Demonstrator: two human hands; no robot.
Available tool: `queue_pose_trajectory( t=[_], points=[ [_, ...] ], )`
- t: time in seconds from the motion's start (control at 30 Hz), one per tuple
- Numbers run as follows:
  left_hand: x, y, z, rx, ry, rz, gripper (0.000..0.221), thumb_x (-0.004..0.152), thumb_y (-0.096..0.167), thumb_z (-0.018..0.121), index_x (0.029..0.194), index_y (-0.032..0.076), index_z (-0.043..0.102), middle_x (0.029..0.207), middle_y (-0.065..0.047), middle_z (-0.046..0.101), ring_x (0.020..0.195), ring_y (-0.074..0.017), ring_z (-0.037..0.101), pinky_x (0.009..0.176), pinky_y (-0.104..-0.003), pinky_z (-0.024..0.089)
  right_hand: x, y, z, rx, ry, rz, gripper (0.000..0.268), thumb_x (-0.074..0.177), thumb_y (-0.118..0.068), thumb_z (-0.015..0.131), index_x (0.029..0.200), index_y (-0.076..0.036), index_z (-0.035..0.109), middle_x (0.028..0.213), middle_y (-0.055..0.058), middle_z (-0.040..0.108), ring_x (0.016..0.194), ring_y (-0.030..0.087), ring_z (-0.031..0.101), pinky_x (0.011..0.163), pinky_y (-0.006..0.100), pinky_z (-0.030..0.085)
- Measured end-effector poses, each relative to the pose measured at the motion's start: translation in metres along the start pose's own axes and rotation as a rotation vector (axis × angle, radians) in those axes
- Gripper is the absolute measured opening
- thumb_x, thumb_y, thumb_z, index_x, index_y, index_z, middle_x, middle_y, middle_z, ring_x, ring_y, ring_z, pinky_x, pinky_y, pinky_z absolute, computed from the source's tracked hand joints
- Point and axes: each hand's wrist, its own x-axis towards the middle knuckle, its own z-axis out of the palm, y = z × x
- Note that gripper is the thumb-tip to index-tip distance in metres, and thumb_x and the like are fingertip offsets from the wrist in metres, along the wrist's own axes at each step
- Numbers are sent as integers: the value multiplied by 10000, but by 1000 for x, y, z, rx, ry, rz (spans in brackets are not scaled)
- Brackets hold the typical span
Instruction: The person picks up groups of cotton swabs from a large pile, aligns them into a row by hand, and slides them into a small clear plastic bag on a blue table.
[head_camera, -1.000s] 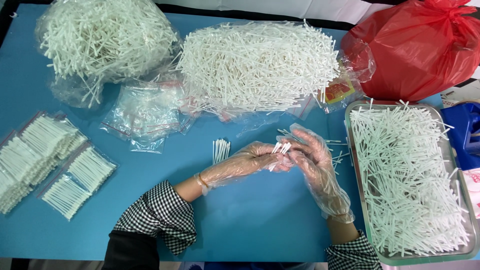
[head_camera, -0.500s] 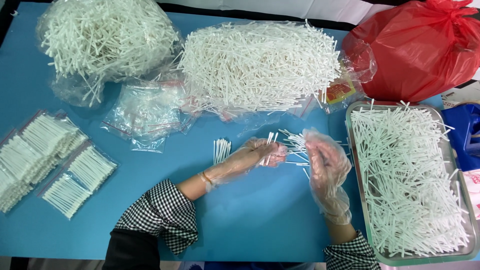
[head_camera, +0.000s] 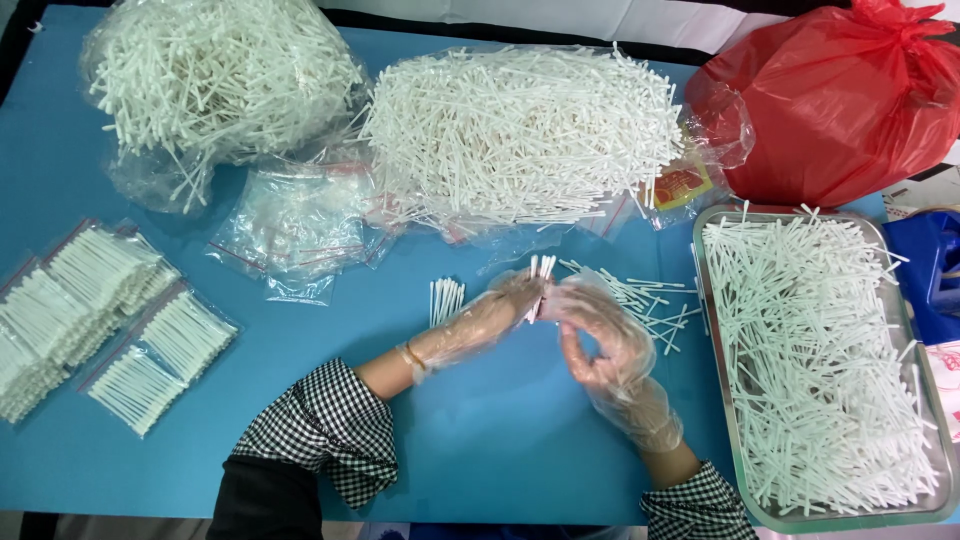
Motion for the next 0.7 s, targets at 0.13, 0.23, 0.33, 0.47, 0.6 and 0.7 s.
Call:
queue_pose_trajectory(
  t=[0.13, 0.23, 0.33, 0.47, 0.6, 0.7],
  points=[
    [-16, 59, 34, 503, 39, 22, 269, 1058, 265, 467, 1223, 155, 648, 1145, -82, 683, 1117, -247, 644, 968, -446, 520, 46, -51, -25, -82, 76, 153, 324, 879, -56, 774, 1195, -22, 713, 1229, 175, 735, 1154, 334, 712, 975, 443, 575],
    [-25, 79, 39, 470, -49, -1, 371, 1018, 259, 473, 1340, 156, 624, 1334, -135, 659, 1282, -304, 589, 1106, -482, 480, 39, -48, -22, -92, 28, 245, 370, 917, -102, 771, 1270, -13, 703, 1277, 182, 723, 1180, 359, 686, 967, 440, 560],
    [-18, 82, 35, 735, -90, -33, 337, 1000, 333, 427, 1095, 127, 675, 1128, -159, 697, 1138, -336, 637, 964, -473, 517, 37, -46, -22, -171, -83, 136, 282, 917, -112, 741, 1198, -95, 756, 1193, 86, 772, 1066, 267, 740, 926, 361, 585],
    [-12, 64, 29, 1013, -189, 83, 392, 995, 320, 373, 1052, 56, 658, 1145, -203, 730, 1145, -413, 649, 1001, -521, 499, 62, -72, -20, -127, -186, 215, 216, 946, -27, 650, 1137, -18, 749, 1087, 183, 772, 985, 410, 718, 771, 479, 607],
    [-8, 5, -1, 1166, -228, 93, 424, 1020, 270, 352, 1033, -18, 663, 1083, -304, 712, 1089, -502, 640, 957, -579, 501, 60, -72, -24, -142, -209, 248, 198, 937, -75, 685, 1114, -66, 773, 1018, 157, 786, 913, 386, 736, 727, 466, 615],
    [-7, 56, 17, 1074, -230, 31, 472, 1028, 340, 324, 1017, 20, 671, 1014, -227, 741, 1017, -442, 690, 900, -509, 541, 46, -58, -24, 20, -176, 377, 151, 922, -91, 722, 1049, -69, 801, 986, 107, 813, 883, 299, 782, 751, 390, 621]
  ],
)
